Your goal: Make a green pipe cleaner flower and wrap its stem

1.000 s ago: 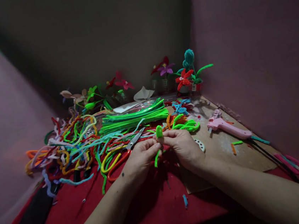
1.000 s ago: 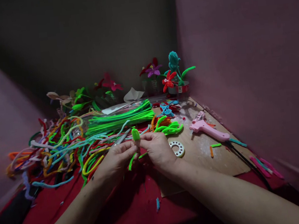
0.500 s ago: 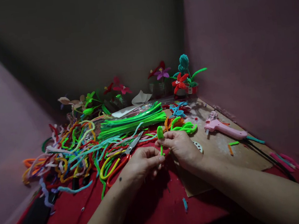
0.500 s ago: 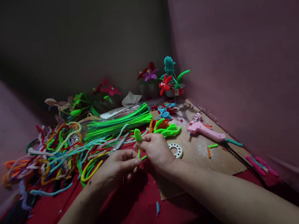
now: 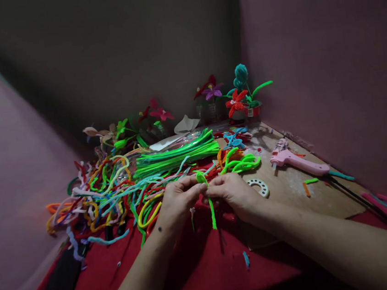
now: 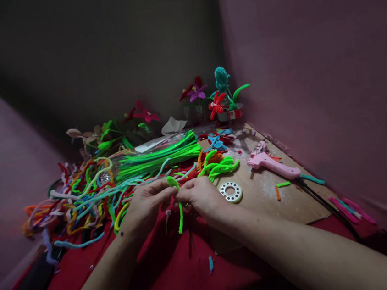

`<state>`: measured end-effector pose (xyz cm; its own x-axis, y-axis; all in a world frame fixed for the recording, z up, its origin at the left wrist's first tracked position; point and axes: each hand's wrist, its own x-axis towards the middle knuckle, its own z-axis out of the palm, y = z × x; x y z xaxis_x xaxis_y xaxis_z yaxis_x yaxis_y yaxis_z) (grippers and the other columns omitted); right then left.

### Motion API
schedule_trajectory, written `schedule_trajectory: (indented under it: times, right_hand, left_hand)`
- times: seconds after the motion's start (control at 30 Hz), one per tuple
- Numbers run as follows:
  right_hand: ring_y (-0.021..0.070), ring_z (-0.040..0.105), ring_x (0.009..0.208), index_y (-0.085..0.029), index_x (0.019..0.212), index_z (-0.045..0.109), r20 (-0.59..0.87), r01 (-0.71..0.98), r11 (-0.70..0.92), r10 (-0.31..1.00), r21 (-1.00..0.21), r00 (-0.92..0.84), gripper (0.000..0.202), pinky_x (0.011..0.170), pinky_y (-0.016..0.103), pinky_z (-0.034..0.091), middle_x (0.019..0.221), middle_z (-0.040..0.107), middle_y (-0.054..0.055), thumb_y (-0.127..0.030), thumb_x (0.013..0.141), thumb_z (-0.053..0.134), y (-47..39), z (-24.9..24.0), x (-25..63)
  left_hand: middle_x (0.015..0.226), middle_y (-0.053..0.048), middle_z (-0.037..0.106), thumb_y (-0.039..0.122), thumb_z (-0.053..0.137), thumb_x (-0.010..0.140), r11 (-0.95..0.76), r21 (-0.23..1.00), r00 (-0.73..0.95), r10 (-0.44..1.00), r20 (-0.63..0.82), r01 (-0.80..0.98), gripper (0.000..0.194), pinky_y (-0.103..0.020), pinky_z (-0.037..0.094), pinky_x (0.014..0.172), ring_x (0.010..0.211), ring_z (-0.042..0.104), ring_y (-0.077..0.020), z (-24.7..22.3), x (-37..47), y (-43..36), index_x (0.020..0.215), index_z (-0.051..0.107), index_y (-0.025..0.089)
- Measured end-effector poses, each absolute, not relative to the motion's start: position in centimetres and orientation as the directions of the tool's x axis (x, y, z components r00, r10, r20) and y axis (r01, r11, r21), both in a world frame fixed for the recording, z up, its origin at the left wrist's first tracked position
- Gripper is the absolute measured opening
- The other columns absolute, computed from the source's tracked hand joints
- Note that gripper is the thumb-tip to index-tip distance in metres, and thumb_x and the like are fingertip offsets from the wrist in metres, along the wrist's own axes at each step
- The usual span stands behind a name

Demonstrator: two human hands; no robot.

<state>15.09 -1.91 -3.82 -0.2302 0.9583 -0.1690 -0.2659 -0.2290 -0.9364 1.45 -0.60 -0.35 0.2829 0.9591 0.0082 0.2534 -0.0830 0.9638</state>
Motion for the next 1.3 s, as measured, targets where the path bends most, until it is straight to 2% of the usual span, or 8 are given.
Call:
schedule_trajectory:
  times: [0.1, 0.2, 0.37, 0.6, 0.77, 0.87, 1.1, 1.3]
  right_hand:
    - [0.0071, 0.044, 0.041, -0.012, 0.057, 0.061, -0.161, -0.245, -0.221, 0.957, -0.944, -0.24, 0.009, 0.042, 0.021, 0.031, 0.05, 0.056, 0.0, -0.021, 0.061, 0.062, -2.0, -4.0, 15.1]
    - [0.0073, 0.043, 0.04, -0.013, 0.055, 0.06, -0.151, -0.236, -0.2, 0.966, -0.951, -0.208, 0.009, 0.041, 0.021, 0.03, 0.048, 0.055, -0.001, -0.02, 0.06, 0.062, -2.0, -3.9, 15.1]
    - [0.0066, 0.038, 0.037, -0.014, 0.05, 0.058, -0.169, -0.273, -0.21, 0.972, -0.939, -0.164, 0.006, 0.039, 0.021, 0.027, 0.042, 0.051, -0.003, -0.016, 0.055, 0.06, -1.9, -3.9, 15.0]
    - [0.0054, 0.032, 0.033, -0.014, 0.044, 0.054, -0.19, -0.263, -0.234, 0.965, -0.936, -0.183, 0.009, 0.036, 0.021, 0.021, 0.036, 0.043, -0.006, -0.012, 0.053, 0.056, -1.9, -3.9, 15.0]
    - [0.0068, 0.036, 0.034, -0.014, 0.046, 0.057, -0.199, -0.253, -0.24, 0.964, -0.937, -0.176, 0.008, 0.037, 0.021, 0.023, 0.036, 0.046, -0.005, -0.011, 0.052, 0.054, -1.9, -3.9, 14.9]
    - [0.0069, 0.034, 0.034, -0.014, 0.046, 0.059, -0.194, -0.236, -0.227, 0.968, -0.945, -0.158, 0.008, 0.037, 0.022, 0.022, 0.035, 0.045, -0.005, -0.011, 0.052, 0.055, -1.9, -3.9, 14.8]
    - [0.0064, 0.033, 0.032, -0.016, 0.04, 0.056, -0.206, -0.291, -0.253, 0.961, -0.923, -0.183, 0.014, 0.036, 0.021, 0.019, 0.034, 0.046, -0.006, -0.01, 0.053, 0.057, -2.2, -3.3, 14.8]
    - [0.0062, 0.031, 0.03, -0.018, 0.037, 0.056, -0.231, -0.306, -0.287, 0.951, -0.908, -0.205, 0.019, 0.034, 0.021, 0.018, 0.034, 0.051, -0.004, -0.009, 0.054, 0.054, -2.6, -2.7, 14.8]
  left_hand:
    - [0.049, 0.004, 0.048, 0.024, 0.062, 0.069, -0.073, 0.962, 0.26, 0.966, 0.003, 0.262, 0.015, -0.021, 0.027, 0.046, 0.046, 0.037, -0.0063, -0.7, 1.1, -0.5, 0.059, 0.061, 0.013]
    - [0.051, 0.003, 0.049, 0.026, 0.061, 0.07, -0.101, 0.954, 0.252, 0.967, 0.028, 0.283, 0.016, -0.022, 0.029, 0.047, 0.047, 0.038, -0.0075, -0.9, 0.9, -0.5, 0.059, 0.062, 0.014]
    - [0.059, 0.002, 0.053, 0.024, 0.064, 0.067, -0.245, 0.897, 0.198, 0.963, 0.182, 0.368, 0.009, -0.022, 0.035, 0.054, 0.058, 0.045, -0.0107, -1.1, 1.3, -0.8, 0.061, 0.064, 0.017]
    - [0.066, 0.0, 0.059, 0.017, 0.062, 0.069, -0.377, 0.84, 0.254, 0.921, 0.295, 0.391, 0.007, -0.024, 0.04, 0.064, 0.067, 0.052, -0.0138, -1.1, 1.5, -1.0, 0.068, 0.069, 0.019]
    - [0.068, -0.001, 0.06, 0.017, 0.061, 0.071, -0.441, 0.801, 0.286, 0.893, 0.347, 0.406, 0.007, -0.025, 0.043, 0.066, 0.068, 0.054, -0.0147, -1.2, 1.2, -0.9, 0.069, 0.067, 0.019]
    - [0.073, -0.003, 0.062, 0.019, 0.06, 0.073, -0.538, 0.714, 0.329, 0.842, 0.428, 0.447, 0.007, -0.026, 0.044, 0.068, 0.071, 0.056, -0.0157, -1.3, 1.2, -1.1, 0.073, 0.067, 0.02]
    - [0.081, -0.004, 0.066, 0.018, 0.058, 0.076, -0.685, 0.399, 0.368, 0.69, 0.623, 0.61, 0.011, -0.027, 0.045, 0.074, 0.077, 0.059, -0.0164, -1.3, 1.0, -1.7, 0.08, 0.067, 0.023]
    - [0.078, -0.004, 0.067, 0.016, 0.058, 0.076, -0.716, 0.282, 0.395, 0.619, 0.679, 0.638, 0.014, -0.027, 0.045, 0.074, 0.074, 0.06, -0.016, -1.5, 0.7, -1.9, 0.077, 0.069, 0.025]
